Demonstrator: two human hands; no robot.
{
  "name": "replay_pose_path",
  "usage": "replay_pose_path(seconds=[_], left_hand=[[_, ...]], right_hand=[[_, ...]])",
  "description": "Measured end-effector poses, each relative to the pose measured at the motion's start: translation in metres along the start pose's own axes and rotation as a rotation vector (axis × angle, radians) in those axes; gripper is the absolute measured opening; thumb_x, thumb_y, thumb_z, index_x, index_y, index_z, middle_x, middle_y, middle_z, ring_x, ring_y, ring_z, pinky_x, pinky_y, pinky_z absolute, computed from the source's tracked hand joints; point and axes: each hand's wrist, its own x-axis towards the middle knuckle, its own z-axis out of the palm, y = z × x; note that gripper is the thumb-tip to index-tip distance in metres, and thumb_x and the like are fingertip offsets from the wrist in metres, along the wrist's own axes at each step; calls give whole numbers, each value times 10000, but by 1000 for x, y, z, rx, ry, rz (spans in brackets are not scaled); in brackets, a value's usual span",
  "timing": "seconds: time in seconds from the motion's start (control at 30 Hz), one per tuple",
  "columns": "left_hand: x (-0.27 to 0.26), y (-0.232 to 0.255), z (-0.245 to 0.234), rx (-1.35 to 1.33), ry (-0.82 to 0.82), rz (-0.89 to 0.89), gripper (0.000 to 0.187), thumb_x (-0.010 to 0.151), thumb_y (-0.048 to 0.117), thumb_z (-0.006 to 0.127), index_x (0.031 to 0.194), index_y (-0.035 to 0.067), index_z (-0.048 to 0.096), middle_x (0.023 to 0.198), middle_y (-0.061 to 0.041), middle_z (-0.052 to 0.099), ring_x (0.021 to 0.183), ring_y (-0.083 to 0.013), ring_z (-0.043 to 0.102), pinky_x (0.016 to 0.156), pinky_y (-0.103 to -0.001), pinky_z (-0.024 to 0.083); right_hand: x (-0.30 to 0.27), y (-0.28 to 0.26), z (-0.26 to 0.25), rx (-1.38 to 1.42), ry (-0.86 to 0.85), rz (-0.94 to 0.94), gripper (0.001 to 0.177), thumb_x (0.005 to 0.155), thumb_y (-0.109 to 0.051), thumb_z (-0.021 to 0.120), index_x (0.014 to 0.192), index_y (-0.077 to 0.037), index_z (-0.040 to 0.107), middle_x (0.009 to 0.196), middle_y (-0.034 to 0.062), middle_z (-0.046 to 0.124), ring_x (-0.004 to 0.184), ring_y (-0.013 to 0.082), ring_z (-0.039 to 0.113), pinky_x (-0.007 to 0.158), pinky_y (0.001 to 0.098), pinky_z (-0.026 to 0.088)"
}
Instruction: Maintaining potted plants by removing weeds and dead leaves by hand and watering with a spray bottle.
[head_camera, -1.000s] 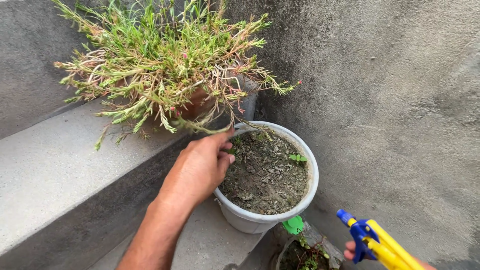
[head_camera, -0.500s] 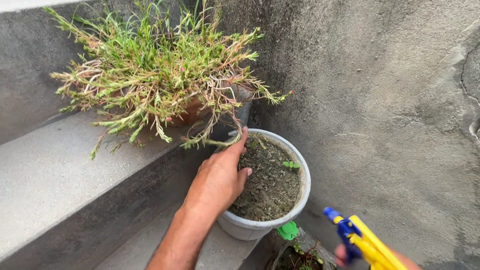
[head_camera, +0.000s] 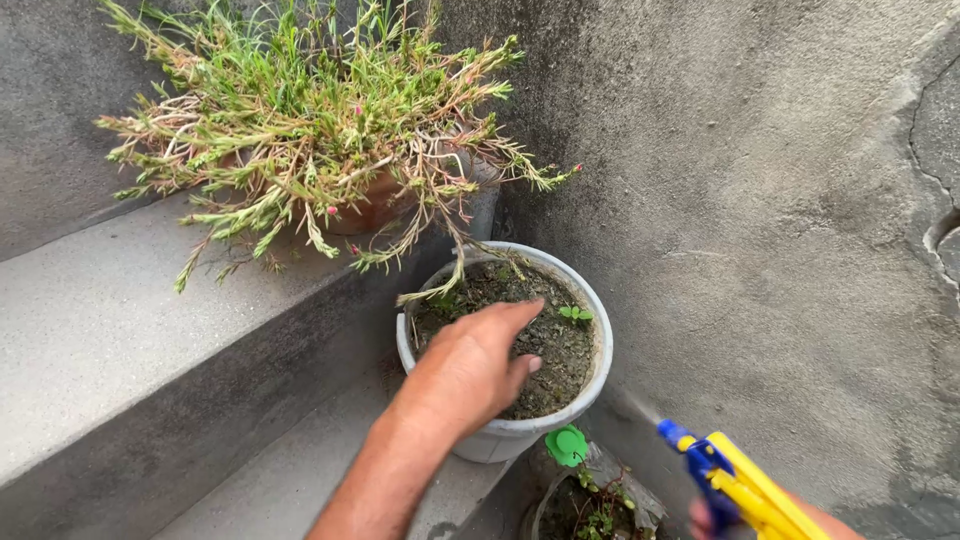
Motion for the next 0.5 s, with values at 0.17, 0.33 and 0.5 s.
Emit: replay_pose_path(seconds=[0.17, 0.33, 0.5], left_hand=[[0, -3, 33, 61, 76, 131, 584, 871, 139, 728, 1416, 30, 548, 1366, -224, 628, 1174, -359, 622, 1043, -448, 436], [-3, -9, 20, 226, 58, 61, 452, 884, 168, 732, 1314, 57, 646, 1155, -196, 714, 1039, -343, 706, 942, -449, 547], [-15, -36, -12, 395, 150, 57, 424, 834, 125, 757, 1247, 60, 686, 1042, -201, 738, 983, -348, 725, 898, -463, 563]], right_hand=[[-4, -10, 10, 58, 118, 97, 862, 883, -384, 625, 1661, -348, 257, 1434, 91, 664, 1268, 243, 708, 1079, 348, 508], [0, -25, 18, 92, 116, 45, 808, 912, -339, 623, 1644, -314, 284, 1386, 121, 685, 1247, 256, 726, 1061, 364, 519], [12, -42, 67, 71, -103, -232, 737, 977, -250, 613, 1621, -178, 262, 1438, 170, 656, 1285, 287, 700, 1108, 388, 481]])
